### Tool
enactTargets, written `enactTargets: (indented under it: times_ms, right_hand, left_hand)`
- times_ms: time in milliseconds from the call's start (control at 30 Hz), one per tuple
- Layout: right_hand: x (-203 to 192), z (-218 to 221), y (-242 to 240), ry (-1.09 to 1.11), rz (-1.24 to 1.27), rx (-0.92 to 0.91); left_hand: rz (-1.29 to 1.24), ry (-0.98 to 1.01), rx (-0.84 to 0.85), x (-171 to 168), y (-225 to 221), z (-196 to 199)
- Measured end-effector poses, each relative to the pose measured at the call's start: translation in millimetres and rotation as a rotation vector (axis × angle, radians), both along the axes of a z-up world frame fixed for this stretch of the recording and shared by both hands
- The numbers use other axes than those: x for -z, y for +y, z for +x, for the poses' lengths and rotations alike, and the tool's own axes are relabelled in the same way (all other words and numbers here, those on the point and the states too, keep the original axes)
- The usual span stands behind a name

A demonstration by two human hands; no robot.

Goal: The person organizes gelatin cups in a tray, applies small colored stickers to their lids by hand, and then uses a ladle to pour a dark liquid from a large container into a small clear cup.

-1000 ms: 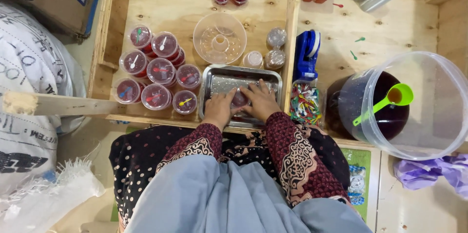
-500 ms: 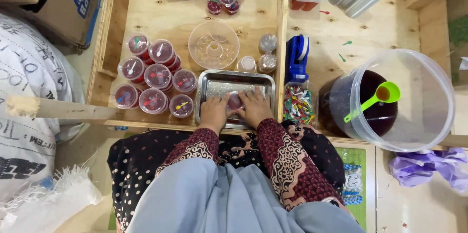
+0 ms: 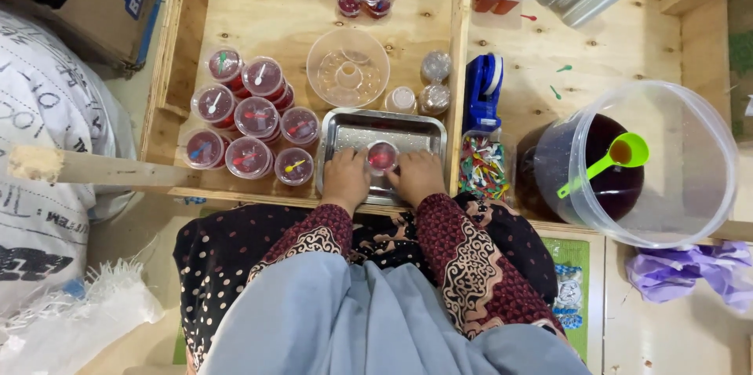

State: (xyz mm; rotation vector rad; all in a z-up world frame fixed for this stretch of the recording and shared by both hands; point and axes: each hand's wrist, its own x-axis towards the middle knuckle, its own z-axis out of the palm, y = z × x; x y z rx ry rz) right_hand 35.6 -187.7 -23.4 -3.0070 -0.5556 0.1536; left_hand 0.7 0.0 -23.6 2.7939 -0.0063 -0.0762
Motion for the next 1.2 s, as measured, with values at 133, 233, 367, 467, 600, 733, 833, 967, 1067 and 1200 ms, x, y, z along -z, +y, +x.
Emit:
enactTargets:
  times_ms: [133,233,367,467,600,733,833,967,1067,1200]
  right_hand:
    - [3,9,-2,0.056,0.021,0.0]
    - [2,15,-1,0.095,0.111,-0.067]
    - [-14,15,0,0.29,0.097,-0.01]
    - [-19,18,1,0.362,0.082,0.009]
    - [-25,18,3,0.366,0.055,0.006]
    - [-41,19,7,0.36,0.049,0.005]
    - [-42,19,9,0.355,0.032,0.0]
    - [-29,12,10,0.271,0.033,0.021]
    - [-14,11,0,0.223,0.036,0.039]
    - [-14,16,-7,0.287,0.093,0.046]
  left_hand:
    - [-0.024,0.053,0.0,-22,-3,1]
    - [-0.028,0.166,0.034,-38,-5,5]
    - [-0.041,0.359,0.05,-50,-7,8]
    - [-0.036,0.376,0.044,-50,-6,10]
    - [-0.057,0.354,0.031,-42,-3,11]
    - [-0.057,0.371,0.029,-39,-2,12]
    - [-0.05,0.416,0.022,-41,-2,15]
    - [-0.043,0.411,0.03,-43,-3,14]
    - [-0.023,0.393,0.028,-40,-4,11]
    - [0.003,0.363,0.053,-40,-4,8]
